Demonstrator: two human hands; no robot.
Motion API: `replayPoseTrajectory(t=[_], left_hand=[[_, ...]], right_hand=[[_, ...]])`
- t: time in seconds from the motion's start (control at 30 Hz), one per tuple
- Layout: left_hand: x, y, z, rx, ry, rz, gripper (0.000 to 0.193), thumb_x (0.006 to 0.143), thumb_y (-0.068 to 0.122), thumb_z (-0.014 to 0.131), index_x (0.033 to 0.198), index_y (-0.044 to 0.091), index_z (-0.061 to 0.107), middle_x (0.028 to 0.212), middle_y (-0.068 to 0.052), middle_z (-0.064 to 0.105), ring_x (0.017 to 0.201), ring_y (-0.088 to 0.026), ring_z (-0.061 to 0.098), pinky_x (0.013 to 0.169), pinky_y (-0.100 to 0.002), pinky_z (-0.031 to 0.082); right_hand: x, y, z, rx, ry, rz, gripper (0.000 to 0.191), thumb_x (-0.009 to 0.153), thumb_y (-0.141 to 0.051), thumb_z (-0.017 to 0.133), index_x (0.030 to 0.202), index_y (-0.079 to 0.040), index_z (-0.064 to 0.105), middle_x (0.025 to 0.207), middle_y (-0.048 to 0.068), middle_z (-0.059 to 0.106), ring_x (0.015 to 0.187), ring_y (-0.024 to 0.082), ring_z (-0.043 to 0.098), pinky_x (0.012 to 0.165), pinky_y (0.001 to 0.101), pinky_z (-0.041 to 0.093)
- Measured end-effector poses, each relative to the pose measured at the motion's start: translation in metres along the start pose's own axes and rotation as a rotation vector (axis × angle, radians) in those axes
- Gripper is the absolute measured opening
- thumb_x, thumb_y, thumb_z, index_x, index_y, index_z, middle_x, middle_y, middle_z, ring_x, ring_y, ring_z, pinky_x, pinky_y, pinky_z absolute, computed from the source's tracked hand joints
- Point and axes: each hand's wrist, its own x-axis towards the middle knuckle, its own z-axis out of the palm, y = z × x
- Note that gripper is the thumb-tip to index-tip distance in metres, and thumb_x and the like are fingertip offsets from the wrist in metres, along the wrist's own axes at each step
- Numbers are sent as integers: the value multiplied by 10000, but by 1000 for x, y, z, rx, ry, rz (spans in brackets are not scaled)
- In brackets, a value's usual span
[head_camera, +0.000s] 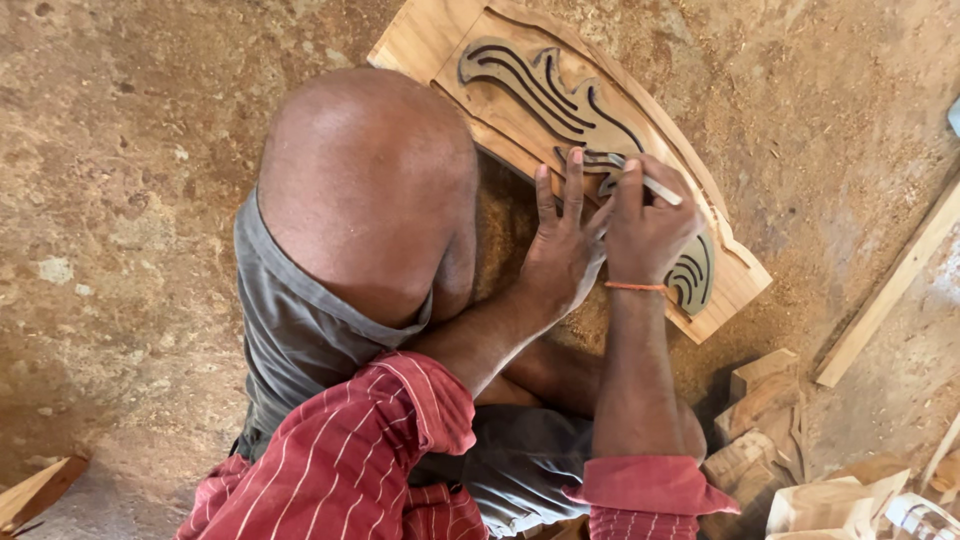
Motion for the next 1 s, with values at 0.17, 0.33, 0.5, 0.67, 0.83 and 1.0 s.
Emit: replayPoseTrajectory(t=[0.17,0.33,0.5,0.67,0.83,1.0], left_hand=[[-5,3,5,58,208,-84,834,891,467,670,1617,149,413,1665,-204,213,1452,-692,-5,1079,-899,60],[-5,4,4,52,193,-93,825,897,466,657,1608,122,422,1655,-202,238,1456,-690,7,1073,-896,56],[-8,3,2,100,35,-27,687,991,442,637,1548,72,478,1691,-239,235,1468,-725,8,1057,-914,62],[-5,3,4,39,282,-90,826,845,458,652,1574,147,419,1648,-170,260,1431,-687,27,1059,-896,87],[-8,4,7,127,224,-80,792,966,468,636,1615,67,423,1612,-277,292,1445,-717,39,1072,-913,85],[-7,3,7,129,265,-91,834,857,459,652,1585,133,409,1599,-226,305,1452,-674,63,1079,-885,100]], right_hand=[[-9,-13,3,-20,-5,-106,177,1027,-134,690,1062,1,798,894,134,778,782,178,727,723,324,576],[-8,-21,1,15,35,-147,160,1028,-104,690,1057,22,784,981,147,772,830,185,729,733,326,583],[-8,-22,3,98,-10,-29,164,1025,-95,677,1057,33,776,924,131,751,716,157,703,637,281,555],[-6,-20,1,138,14,-3,177,1029,-95,669,1071,45,769,939,140,741,735,151,720,643,271,578],[-8,-21,8,121,-13,-2,181,1028,-106,672,1078,31,778,995,157,752,724,135,739,616,258,621],[-8,-22,7,165,6,9,183,1032,-94,661,1076,44,773,925,129,768,700,128,734,597,245,605]])
